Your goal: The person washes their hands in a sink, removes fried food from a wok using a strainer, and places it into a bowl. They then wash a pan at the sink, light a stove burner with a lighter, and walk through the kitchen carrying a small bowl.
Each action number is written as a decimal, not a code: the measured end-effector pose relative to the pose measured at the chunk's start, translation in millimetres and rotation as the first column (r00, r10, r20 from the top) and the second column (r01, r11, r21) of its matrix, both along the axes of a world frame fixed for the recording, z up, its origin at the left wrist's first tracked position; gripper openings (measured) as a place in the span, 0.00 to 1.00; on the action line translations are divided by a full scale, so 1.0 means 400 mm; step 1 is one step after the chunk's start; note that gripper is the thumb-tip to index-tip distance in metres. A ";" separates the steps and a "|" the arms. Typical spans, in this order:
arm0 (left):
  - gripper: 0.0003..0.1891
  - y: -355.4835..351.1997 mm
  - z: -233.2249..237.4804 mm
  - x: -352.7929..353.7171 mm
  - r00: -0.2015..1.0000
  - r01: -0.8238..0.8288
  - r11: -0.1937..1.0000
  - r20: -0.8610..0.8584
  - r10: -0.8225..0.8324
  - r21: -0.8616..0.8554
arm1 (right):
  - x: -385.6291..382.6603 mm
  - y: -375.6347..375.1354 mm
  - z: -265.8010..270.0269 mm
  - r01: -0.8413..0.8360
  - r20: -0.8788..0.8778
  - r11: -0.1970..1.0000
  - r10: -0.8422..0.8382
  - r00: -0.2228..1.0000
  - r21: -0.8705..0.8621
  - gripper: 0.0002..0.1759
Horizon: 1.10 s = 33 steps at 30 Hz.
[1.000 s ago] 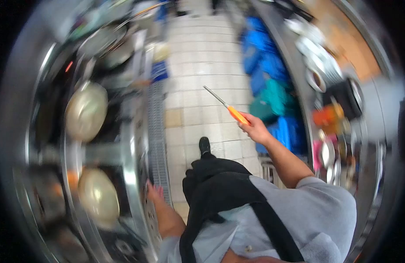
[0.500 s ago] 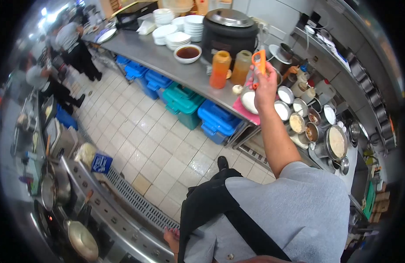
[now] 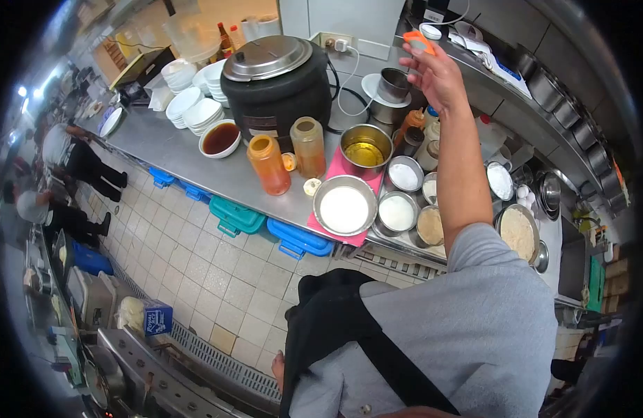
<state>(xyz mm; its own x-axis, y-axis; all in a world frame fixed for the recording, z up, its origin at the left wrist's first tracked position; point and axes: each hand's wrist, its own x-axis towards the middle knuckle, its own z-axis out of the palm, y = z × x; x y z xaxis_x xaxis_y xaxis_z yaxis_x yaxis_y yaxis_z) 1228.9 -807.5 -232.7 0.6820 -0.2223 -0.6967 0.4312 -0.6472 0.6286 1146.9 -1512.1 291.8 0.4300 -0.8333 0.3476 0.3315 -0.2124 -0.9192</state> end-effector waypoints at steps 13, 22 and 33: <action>0.21 -0.016 -0.018 0.082 0.935 -0.353 0.921 -0.091 0.343 -0.163 | 0.016 -0.219 0.067 0.371 -0.280 0.448 -0.861 0.425 -0.814 0.17; 0.19 -0.061 0.054 0.105 0.998 0.065 0.995 -0.029 -0.063 0.076 | -0.053 -0.313 0.086 0.281 -0.456 0.515 -0.854 0.249 -0.810 0.25; 0.20 -0.078 0.041 0.065 0.999 0.020 0.985 -0.052 -0.012 0.173 | -0.165 -0.304 0.145 0.367 -0.496 0.498 -0.862 0.106 -0.786 0.23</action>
<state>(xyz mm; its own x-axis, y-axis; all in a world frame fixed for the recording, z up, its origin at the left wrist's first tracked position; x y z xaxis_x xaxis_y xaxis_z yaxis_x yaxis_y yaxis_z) 1255.0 -838.5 -216.4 0.6423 -0.1055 -0.7591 0.4483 -0.7517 0.4837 1081.0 -1633.7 349.6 0.0606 -0.8197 0.5695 -0.8923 -0.3002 -0.3372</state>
